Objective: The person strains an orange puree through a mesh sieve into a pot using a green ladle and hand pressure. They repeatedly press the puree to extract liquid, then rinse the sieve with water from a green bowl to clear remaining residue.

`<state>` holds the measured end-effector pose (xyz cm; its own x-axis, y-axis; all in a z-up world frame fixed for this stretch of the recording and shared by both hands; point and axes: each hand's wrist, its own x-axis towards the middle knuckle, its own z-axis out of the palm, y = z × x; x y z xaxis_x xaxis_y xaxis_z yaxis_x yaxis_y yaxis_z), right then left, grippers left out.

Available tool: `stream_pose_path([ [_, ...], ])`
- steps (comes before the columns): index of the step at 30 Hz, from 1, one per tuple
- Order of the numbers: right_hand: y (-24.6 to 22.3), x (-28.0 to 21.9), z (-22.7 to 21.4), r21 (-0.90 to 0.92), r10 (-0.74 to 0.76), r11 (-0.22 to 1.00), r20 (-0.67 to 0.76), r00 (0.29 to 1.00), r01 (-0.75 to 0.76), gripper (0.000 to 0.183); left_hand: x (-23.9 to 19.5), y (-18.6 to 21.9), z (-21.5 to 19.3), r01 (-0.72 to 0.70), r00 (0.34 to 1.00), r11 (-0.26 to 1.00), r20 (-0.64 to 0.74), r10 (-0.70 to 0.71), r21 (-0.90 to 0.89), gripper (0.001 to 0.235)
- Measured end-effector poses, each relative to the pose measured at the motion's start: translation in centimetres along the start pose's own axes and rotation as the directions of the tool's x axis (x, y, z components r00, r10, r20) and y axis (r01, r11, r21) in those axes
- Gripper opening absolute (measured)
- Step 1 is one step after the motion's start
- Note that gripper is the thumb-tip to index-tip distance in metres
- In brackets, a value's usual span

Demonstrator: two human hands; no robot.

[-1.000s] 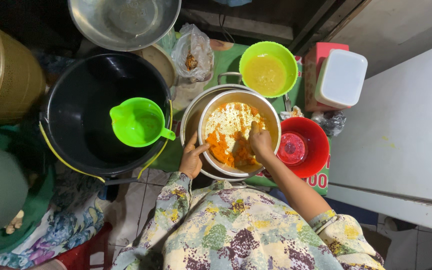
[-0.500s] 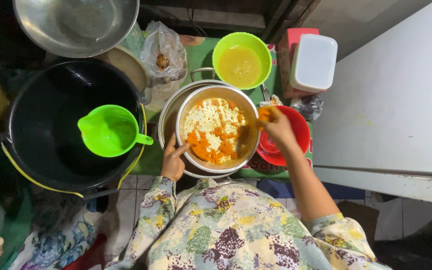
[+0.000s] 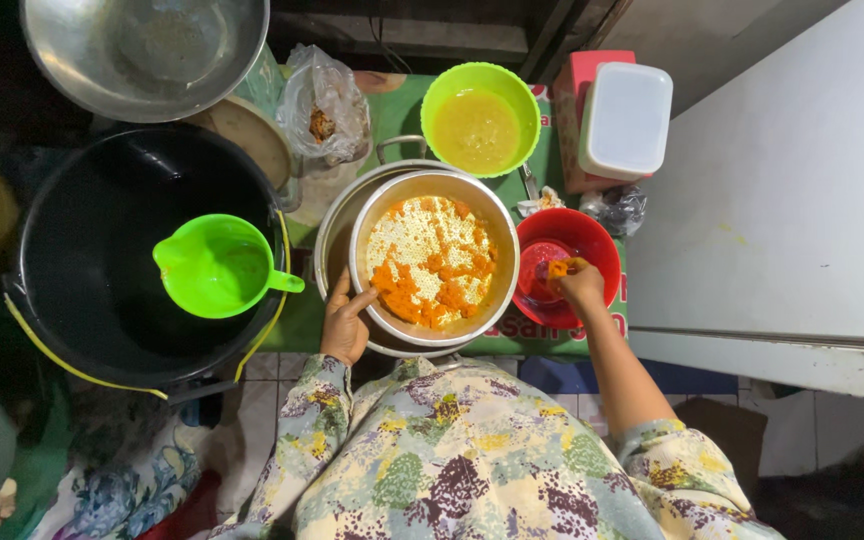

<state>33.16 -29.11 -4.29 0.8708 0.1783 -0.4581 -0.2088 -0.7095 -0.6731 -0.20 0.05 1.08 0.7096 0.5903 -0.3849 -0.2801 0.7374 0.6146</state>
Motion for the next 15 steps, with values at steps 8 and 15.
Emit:
stream_pose_path([
  [8,-0.9,1.6,2.3,-0.128,-0.024,0.992,-0.094,0.995,0.012,0.032,-0.1,0.0,0.0,0.025,0.998,0.999,-0.053,-0.024,0.022,0.074],
  [15,0.0,2.5,4.3,-0.284,-0.389,0.899,-0.170,0.906,0.333,0.032,-0.5,0.5,0.7,0.029,0.997,0.997,-0.070,-0.025,0.065,0.072],
])
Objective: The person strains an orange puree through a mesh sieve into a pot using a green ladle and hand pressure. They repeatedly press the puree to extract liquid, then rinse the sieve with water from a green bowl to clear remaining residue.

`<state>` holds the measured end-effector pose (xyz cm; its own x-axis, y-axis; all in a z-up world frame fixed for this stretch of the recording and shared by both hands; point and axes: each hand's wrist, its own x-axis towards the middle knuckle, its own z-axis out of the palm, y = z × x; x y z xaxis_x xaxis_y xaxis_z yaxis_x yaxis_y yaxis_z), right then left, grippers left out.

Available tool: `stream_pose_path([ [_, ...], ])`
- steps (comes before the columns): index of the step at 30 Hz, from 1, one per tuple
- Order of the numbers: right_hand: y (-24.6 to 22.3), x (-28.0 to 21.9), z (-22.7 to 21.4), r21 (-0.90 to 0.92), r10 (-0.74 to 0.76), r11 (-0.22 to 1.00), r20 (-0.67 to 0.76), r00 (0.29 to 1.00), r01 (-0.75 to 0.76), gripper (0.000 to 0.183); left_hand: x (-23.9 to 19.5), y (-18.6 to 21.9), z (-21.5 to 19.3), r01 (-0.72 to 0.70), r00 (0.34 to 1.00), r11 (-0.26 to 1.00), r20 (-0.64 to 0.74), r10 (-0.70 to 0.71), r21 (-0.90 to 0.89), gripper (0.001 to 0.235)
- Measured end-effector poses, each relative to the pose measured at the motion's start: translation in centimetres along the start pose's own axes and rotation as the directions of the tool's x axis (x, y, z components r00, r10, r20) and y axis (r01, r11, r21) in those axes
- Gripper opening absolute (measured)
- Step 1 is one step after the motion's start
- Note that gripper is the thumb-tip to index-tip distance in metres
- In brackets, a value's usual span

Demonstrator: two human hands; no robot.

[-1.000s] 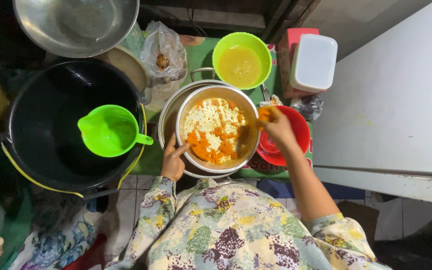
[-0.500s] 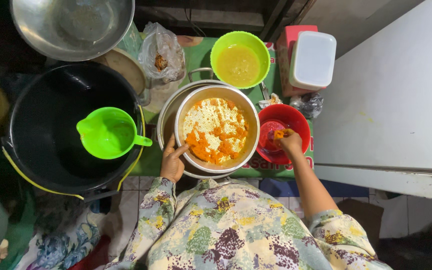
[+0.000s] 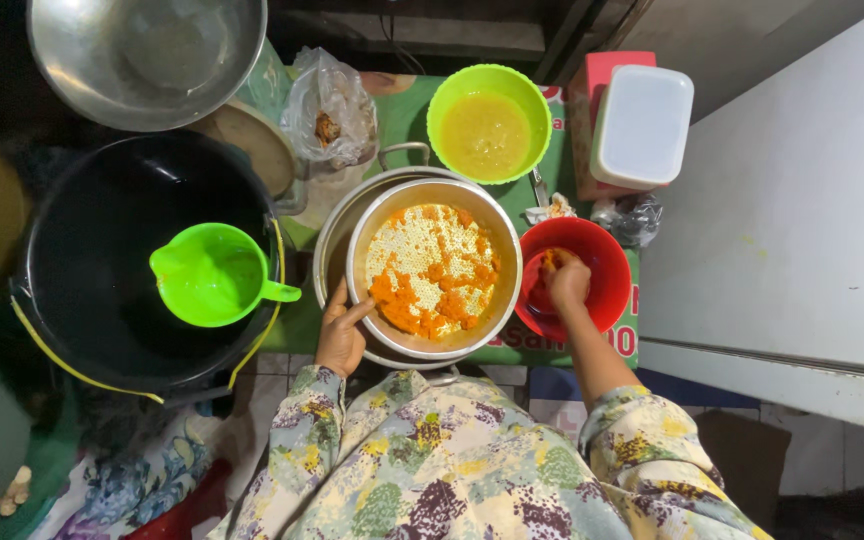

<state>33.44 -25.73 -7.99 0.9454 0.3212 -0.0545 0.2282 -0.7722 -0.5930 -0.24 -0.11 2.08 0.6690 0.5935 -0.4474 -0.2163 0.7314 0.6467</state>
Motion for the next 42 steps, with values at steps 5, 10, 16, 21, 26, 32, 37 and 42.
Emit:
stream_pose_path([
  [5,0.2,0.6,1.3,0.043,-0.138,0.990,0.001,0.990,0.138,0.029,-0.1,-0.3,0.0,-0.004,1.000,1.000,-0.026,0.003,-0.024,0.070],
  [10,-0.9,-1.2,1.9,0.070,-0.281,0.958,0.023,0.959,0.279,0.019,0.1,-0.3,0.0,-0.014,1.000,1.000,-0.026,0.014,-0.002,0.069],
  [16,-2.3,-2.7,0.3,0.083,-0.234,0.970,0.082,0.969,0.227,0.017,0.2,-0.1,0.0,-0.012,1.000,1.000,-0.017,0.012,0.009,0.068],
  [21,-1.7,-4.0,0.0,0.109,-0.154,0.984,0.134,0.979,0.140,0.017,0.2,-0.2,-0.2,-0.016,0.999,1.000,-0.028,0.017,0.015,0.068],
  [26,0.1,-3.8,-0.8,0.164,-0.068,0.986,0.192,0.979,0.036,0.019,0.0,-0.3,-0.1,-0.027,0.999,0.999,-0.019,0.027,0.024,0.068],
  [32,2.6,-2.1,-2.2,-0.242,-0.178,0.959,-0.095,0.979,0.150,0.014,0.3,-0.4,-0.2,-0.037,0.999,0.999,-0.007,0.037,0.015,0.068],
  [37,2.7,-0.2,-1.9,-0.177,-0.184,0.971,-0.130,0.974,0.160,0.011,0.1,-0.2,0.1,-0.022,1.000,1.000,-0.011,0.023,0.014,0.068],
  [42,1.0,1.3,-1.3,-0.182,-0.205,0.965,-0.079,0.976,0.188,0.014,-0.2,0.0,0.4,-0.018,0.999,0.999,-0.033,0.019,0.038,0.066],
])
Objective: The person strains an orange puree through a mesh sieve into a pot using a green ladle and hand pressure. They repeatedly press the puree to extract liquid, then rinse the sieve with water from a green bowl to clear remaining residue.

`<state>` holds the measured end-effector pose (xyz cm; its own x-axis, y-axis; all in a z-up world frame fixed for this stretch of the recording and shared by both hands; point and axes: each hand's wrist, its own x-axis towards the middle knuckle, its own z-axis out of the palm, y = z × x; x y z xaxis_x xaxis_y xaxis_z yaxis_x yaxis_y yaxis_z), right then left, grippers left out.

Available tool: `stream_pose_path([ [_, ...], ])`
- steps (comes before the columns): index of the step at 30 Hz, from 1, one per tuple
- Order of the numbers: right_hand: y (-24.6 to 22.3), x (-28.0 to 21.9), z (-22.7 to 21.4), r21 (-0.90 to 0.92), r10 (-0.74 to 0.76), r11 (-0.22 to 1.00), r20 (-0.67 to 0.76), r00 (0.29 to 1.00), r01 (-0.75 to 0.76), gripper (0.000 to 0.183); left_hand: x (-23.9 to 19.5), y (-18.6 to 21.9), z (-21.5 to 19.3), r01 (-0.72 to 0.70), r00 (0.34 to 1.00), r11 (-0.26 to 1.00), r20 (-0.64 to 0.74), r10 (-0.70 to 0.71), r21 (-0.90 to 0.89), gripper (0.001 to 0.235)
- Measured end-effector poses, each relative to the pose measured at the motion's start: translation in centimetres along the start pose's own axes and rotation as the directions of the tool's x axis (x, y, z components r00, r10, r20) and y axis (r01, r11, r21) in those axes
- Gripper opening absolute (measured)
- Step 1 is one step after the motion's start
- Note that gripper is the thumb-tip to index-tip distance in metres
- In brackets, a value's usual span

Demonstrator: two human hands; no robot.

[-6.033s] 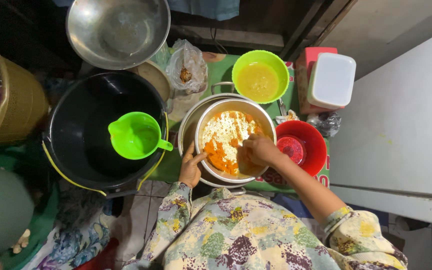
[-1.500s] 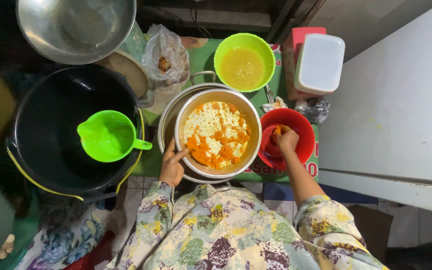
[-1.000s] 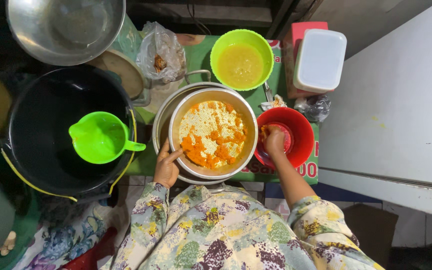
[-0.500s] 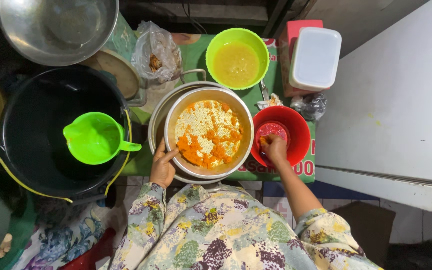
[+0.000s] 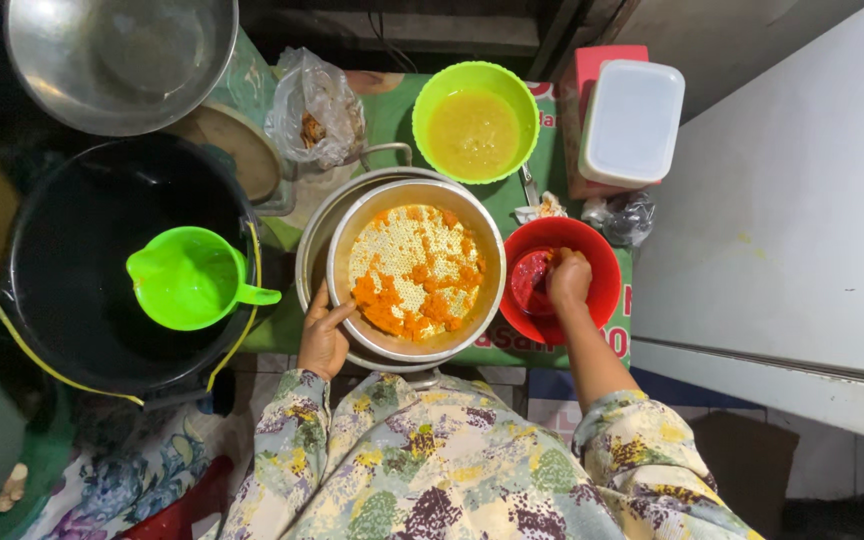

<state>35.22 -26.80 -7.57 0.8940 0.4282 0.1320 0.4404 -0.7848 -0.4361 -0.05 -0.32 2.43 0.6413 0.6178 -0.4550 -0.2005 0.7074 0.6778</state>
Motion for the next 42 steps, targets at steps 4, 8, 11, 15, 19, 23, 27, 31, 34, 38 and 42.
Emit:
stream_pose_path([
  [4,-2.1,-0.7,0.4,0.210,-0.157,0.967,0.050,0.986,0.143,0.019,0.0,0.1,0.3,-0.026,1.000,1.000,0.009,0.026,0.015,0.067],
  [8,-3.0,-3.1,0.4,0.288,-0.278,0.932,0.181,0.944,0.219,0.017,-0.1,0.0,0.1,-0.014,1.000,1.000,0.013,0.014,-0.001,0.067],
  [11,-2.1,-5.3,-1.0,0.386,-0.293,0.909,0.327,0.899,0.156,0.028,0.0,-0.1,0.0,-0.013,1.000,1.000,0.011,0.013,-0.007,0.067],
  [15,0.3,-5.7,-2.9,0.053,-0.158,0.987,0.304,0.939,0.149,0.012,0.3,-0.1,-0.3,-0.005,1.000,1.000,-0.005,0.005,-0.009,0.067],
  [19,1.5,-4.3,-2.8,0.064,-0.136,0.990,0.233,0.963,0.124,0.013,0.4,-0.1,-0.3,-0.010,0.999,1.000,0.038,0.011,-0.023,0.067],
  [23,0.3,-2.0,-0.9,0.166,0.191,0.964,0.123,0.974,-0.210,0.020,0.3,0.2,-0.2,0.010,0.999,0.999,0.048,-0.008,-0.037,0.066],
  [27,-1.5,-0.9,1.3,0.078,0.210,0.976,-0.079,0.975,-0.204,0.027,0.4,0.4,-0.2,0.032,0.998,0.998,0.063,-0.029,-0.054,0.065],
  [31,-2.9,-1.0,2.8,0.259,0.155,0.955,-0.030,0.987,-0.143,0.026,0.8,0.7,-0.2,0.070,0.995,0.994,0.082,-0.063,-0.080,0.067],
  [34,-3.2,-2.2,3.2,0.288,0.038,0.956,0.043,0.998,-0.048,0.024,0.7,0.3,-0.8,0.080,0.992,0.993,0.108,-0.070,-0.091,0.067],
  [38,-4.1,-3.5,2.5,0.401,0.277,0.775,0.477,0.834,-0.488,0.021,0.9,0.2,-0.9,0.070,0.990,0.992,0.128,-0.055,-0.109,0.067],
  [42,-4.4,-5.4,0.4,0.575,0.179,0.201,0.775,0.607,-0.793,0.030,0.8,0.4,-0.6,0.105,0.990,0.987,0.101,-0.093,-0.121,0.069],
])
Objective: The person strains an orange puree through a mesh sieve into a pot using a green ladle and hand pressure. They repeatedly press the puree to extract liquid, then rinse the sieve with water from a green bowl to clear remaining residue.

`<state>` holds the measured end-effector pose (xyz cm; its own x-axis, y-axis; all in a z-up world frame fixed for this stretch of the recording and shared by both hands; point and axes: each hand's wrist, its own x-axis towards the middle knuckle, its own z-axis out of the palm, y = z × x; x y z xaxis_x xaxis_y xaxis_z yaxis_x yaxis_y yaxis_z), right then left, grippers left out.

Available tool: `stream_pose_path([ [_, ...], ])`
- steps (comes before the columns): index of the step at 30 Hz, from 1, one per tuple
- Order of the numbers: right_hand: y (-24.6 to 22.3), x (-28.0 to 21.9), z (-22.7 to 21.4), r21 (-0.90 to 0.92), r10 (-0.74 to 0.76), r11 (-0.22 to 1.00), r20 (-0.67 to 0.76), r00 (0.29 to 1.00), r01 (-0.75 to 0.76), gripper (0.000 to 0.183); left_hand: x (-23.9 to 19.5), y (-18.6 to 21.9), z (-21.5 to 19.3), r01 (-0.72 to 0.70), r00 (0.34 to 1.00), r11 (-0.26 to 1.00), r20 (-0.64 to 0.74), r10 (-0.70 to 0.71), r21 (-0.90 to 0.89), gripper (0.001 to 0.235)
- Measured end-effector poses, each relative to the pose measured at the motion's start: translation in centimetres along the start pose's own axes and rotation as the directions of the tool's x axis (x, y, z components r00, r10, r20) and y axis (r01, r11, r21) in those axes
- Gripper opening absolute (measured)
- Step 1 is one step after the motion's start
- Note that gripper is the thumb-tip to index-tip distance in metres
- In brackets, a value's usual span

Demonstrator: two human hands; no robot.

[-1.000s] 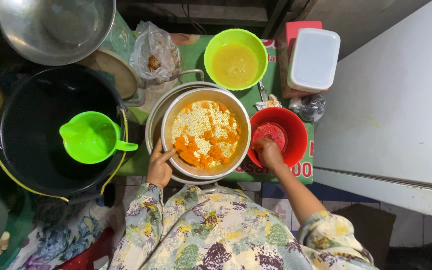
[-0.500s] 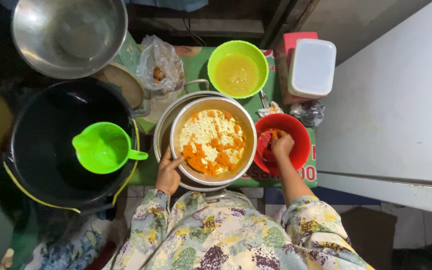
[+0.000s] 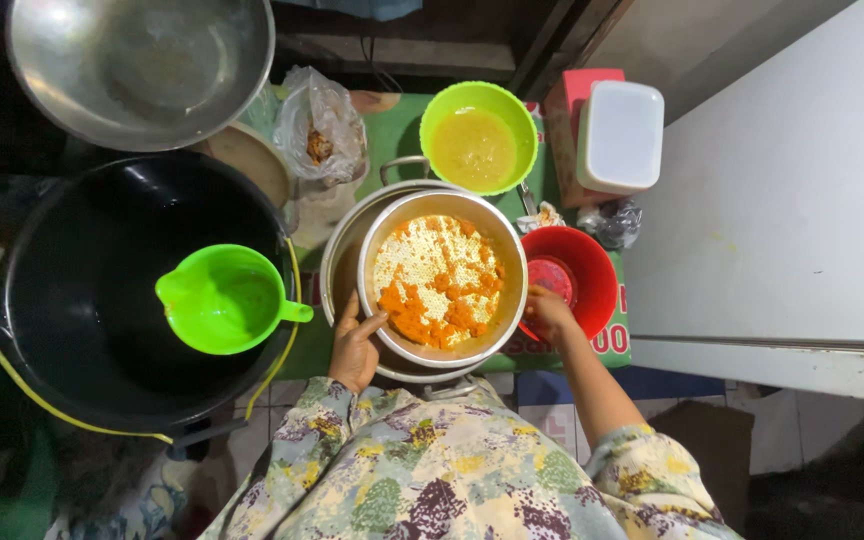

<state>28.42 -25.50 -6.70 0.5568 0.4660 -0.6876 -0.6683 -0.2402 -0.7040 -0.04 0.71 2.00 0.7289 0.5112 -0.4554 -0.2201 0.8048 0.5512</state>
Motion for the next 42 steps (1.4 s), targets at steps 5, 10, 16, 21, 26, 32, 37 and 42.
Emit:
stream_pose_path([
  [5,-1.6,-3.1,-1.6,0.508,0.148,0.853,-0.010,0.989,-0.122,0.026,0.0,-0.1,-0.1,-0.019,0.998,1.000,0.053,0.021,-0.025,0.068],
  [10,-5.4,-7.1,-1.3,0.651,-0.001,0.758,-0.027,1.000,0.018,0.030,0.3,-0.4,0.1,-0.038,0.997,0.999,0.068,0.039,-0.028,0.066],
  [16,-11.0,-11.0,4.8,0.442,-0.089,0.894,0.013,0.996,0.074,0.023,0.5,-0.6,-0.4,-0.058,0.995,0.998,0.080,0.060,-0.021,0.072],
  [21,-11.5,-12.0,11.8,0.174,-0.122,0.981,0.190,0.974,0.088,0.018,1.1,-1.5,-1.3,-0.062,0.995,0.998,0.082,0.065,-0.032,0.079],
  [26,-10.9,-11.5,17.5,-0.130,-0.134,0.982,0.035,0.990,0.138,0.045,1.6,-2.1,-2.0,-0.042,0.998,0.998,0.052,0.040,0.039,0.084],
  [32,-10.6,-10.5,20.0,-0.251,-0.253,0.938,-0.022,0.967,0.240,0.056,1.8,-2.7,-2.2,-0.058,0.996,0.998,0.065,0.056,0.024,0.084],
  [37,-10.1,-9.4,20.5,-0.284,-0.347,0.899,0.001,0.938,0.333,0.057,1.7,-2.4,-1.8,-0.054,0.996,0.999,0.073,0.054,0.004,0.082],
  [42,-9.7,-8.8,20.7,-0.339,-0.376,0.876,-0.032,0.926,0.343,0.056,1.2,-2.1,-1.4,-0.069,0.993,0.998,0.100,0.069,-0.003,0.076],
])
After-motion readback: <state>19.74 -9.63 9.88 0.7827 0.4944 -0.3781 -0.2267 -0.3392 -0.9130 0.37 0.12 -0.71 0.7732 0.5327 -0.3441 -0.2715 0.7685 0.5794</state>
